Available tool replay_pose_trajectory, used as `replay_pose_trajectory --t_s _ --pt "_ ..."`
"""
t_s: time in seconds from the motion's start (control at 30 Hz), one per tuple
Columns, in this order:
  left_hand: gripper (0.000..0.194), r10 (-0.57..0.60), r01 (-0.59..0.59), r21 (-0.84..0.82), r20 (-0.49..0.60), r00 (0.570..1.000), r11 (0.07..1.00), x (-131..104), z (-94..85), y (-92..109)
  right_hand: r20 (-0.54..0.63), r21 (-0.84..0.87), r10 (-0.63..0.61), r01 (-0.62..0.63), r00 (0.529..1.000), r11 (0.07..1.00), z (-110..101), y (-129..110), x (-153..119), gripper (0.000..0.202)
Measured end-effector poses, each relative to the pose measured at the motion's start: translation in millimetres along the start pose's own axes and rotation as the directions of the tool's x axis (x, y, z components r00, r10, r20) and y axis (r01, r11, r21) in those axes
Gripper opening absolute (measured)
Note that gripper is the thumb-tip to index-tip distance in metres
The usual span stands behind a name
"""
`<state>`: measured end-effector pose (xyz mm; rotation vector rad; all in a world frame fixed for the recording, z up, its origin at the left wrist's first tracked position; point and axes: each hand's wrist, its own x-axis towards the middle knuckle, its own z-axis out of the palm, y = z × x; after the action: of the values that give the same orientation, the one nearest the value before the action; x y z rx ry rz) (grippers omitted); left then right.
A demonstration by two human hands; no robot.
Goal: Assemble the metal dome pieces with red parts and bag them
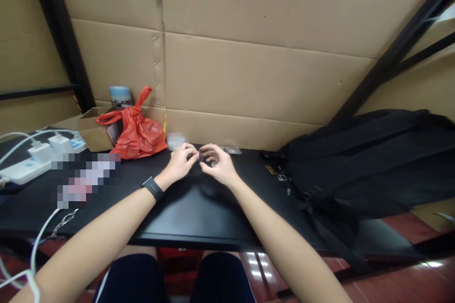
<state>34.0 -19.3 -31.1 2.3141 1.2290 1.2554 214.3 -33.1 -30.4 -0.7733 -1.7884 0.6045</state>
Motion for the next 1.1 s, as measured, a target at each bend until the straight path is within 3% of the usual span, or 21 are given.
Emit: replay_pose_trajectory --t_s 0.23,0.43,0.67,0.93,1.1 --pt "0.016 -0.058 0.057 -0.028 -0.029 0.998 0.998 0 -2.7 5 -0.012 0.069 -0.002 0.002 1.0 0.998 0 1 -1 0.04" --pt "0.012 -0.071 0.076 0.035 -0.127 0.989 0.996 -3 -4.1 21 -0.067 0.217 0.15 -0.132 0.986 0.967 3 -1 -1 0.036" --pt "0.013 -0.034 0.058 0.124 -0.187 0.982 0.991 -5 -8.9 29 0.02 0.001 0.114 -0.115 0.993 0.993 -4 -1 3 0.03" --pt "0.026 0.009 0.007 0.135 -0.111 0.994 0.991 -5 -9.1 29 0.063 -0.097 0.122 -0.115 0.991 0.989 -6 5 4 0.024" --pt "0.039 0.023 -0.062 0.252 0.157 0.987 0.966 -7 -9.1 16 0.106 -0.18 0.137 -0.117 0.985 0.977 -13 8 4 0.022"
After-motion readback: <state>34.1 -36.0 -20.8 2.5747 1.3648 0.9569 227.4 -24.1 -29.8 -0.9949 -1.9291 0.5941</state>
